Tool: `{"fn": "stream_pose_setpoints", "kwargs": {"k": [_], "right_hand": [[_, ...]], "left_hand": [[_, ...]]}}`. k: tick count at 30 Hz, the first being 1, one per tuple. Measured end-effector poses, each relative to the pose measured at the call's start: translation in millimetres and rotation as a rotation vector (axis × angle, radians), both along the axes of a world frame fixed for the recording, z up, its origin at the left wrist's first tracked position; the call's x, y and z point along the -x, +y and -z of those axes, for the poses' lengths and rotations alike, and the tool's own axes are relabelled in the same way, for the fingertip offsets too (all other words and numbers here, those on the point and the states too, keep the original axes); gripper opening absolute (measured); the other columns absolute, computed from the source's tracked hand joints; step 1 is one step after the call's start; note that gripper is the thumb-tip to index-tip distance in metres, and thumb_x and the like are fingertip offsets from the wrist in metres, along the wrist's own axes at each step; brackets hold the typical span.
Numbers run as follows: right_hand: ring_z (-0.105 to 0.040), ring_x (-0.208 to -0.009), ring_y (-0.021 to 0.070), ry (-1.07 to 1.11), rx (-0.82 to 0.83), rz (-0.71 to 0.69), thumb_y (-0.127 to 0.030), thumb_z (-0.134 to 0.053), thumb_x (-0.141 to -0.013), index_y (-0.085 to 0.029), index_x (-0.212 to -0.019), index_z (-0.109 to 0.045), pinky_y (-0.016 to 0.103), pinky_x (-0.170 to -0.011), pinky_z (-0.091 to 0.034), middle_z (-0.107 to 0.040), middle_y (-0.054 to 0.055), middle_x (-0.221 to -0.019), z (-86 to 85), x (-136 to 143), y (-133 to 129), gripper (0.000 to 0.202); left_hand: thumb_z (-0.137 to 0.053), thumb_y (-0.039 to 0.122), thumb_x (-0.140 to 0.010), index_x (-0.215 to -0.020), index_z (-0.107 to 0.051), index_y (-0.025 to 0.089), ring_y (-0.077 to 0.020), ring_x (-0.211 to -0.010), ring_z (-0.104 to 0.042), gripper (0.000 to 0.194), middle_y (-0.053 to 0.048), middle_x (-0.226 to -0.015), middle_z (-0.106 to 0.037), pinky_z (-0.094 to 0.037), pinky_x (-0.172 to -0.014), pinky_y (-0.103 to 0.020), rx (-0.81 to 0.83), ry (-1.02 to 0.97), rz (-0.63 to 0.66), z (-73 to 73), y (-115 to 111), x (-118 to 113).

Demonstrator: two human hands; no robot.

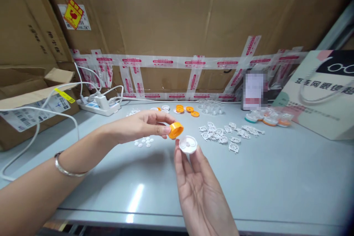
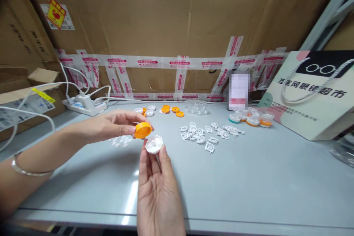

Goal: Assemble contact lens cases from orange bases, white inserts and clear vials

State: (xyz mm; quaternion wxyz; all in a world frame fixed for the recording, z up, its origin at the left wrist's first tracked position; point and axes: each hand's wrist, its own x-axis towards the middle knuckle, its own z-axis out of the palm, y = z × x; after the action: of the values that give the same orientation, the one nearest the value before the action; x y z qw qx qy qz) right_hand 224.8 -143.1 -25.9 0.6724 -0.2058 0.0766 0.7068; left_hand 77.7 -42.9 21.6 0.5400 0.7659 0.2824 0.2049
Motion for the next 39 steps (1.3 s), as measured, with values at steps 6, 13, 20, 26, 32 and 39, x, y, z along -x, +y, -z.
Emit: {"fn": "stream_pose_setpoints", "kwargs": {"k": [6,13,20,26,32,39], "right_hand": [[-0.063,-0.101,0.0119,-0.027,-0.036,-0.01,-0.019,-0.063,-0.079,-0.013,-0.101,-0.064,0.022,-0.089,-0.051,-0.069,0.005,-0.104,-1.6,13,5,0.023],[-0.062,-0.103,0.0112,-0.062,-0.06,0.027,-0.018,-0.063,-0.078,-0.013,-0.098,-0.064,0.021,-0.09,-0.05,-0.07,0.005,-0.1,-1.0,10,10,0.02],[-0.062,-0.103,0.012,-0.034,-0.055,0.01,-0.018,-0.064,-0.078,-0.011,-0.101,-0.063,0.022,-0.09,-0.05,-0.069,0.006,-0.104,-2.9,11,10,0.024],[-0.063,-0.1,0.0121,-0.015,-0.056,0.036,-0.016,-0.061,-0.08,-0.01,-0.101,-0.064,0.021,-0.087,-0.052,-0.07,0.007,-0.099,-5.6,14,14,0.022],[-0.062,-0.101,0.0117,-0.017,-0.075,0.059,-0.016,-0.059,-0.082,-0.01,-0.097,-0.065,0.02,-0.088,-0.051,-0.07,0.007,-0.101,-4.3,17,17,0.018],[-0.062,-0.102,0.012,-0.093,-0.101,0.098,-0.017,-0.06,-0.081,-0.01,-0.098,-0.065,0.019,-0.087,-0.052,-0.07,0.007,-0.1,-4.1,21,20,0.019]], "left_hand": [[-0.053,0.023,-0.085,-0.125,-0.047,0.025,-0.0159,-0.105,-0.054,0.041,-0.007,-0.113,-0.058,-0.043,-0.09,-0.031,-0.038,-0.011,0.033,-3.2,-3,0],[-0.06,0.021,-0.08,-0.107,-0.056,0.021,-0.0133,-0.095,-0.057,0.027,-0.005,-0.109,-0.058,-0.046,-0.084,-0.028,-0.087,-0.107,-0.027,-3.2,-1,-1],[-0.063,0.023,-0.078,-0.077,-0.053,0.015,-0.0118,-0.088,-0.059,0.013,-0.002,-0.088,-0.062,-0.044,-0.083,-0.028,-0.006,-0.216,-0.159,8.4,-3,-10],[-0.063,0.029,-0.079,-0.073,-0.054,0.015,-0.0114,-0.078,-0.057,0.018,0.0,-0.077,-0.061,-0.04,-0.076,-0.026,0.076,-0.225,-0.158,12.8,-1,-11],[-0.063,0.032,-0.078,-0.076,-0.055,0.015,-0.0116,-0.078,-0.055,0.019,-0.001,-0.08,-0.063,-0.038,-0.074,-0.026,0.09,-0.203,-0.203,15.7,-4,-14],[-0.064,0.03,-0.078,-0.07,-0.053,0.015,-0.0134,-0.086,-0.058,0.021,-0.001,-0.084,-0.065,-0.039,-0.078,-0.027,0.087,-0.272,-0.244,14.6,-11,-18]]}}
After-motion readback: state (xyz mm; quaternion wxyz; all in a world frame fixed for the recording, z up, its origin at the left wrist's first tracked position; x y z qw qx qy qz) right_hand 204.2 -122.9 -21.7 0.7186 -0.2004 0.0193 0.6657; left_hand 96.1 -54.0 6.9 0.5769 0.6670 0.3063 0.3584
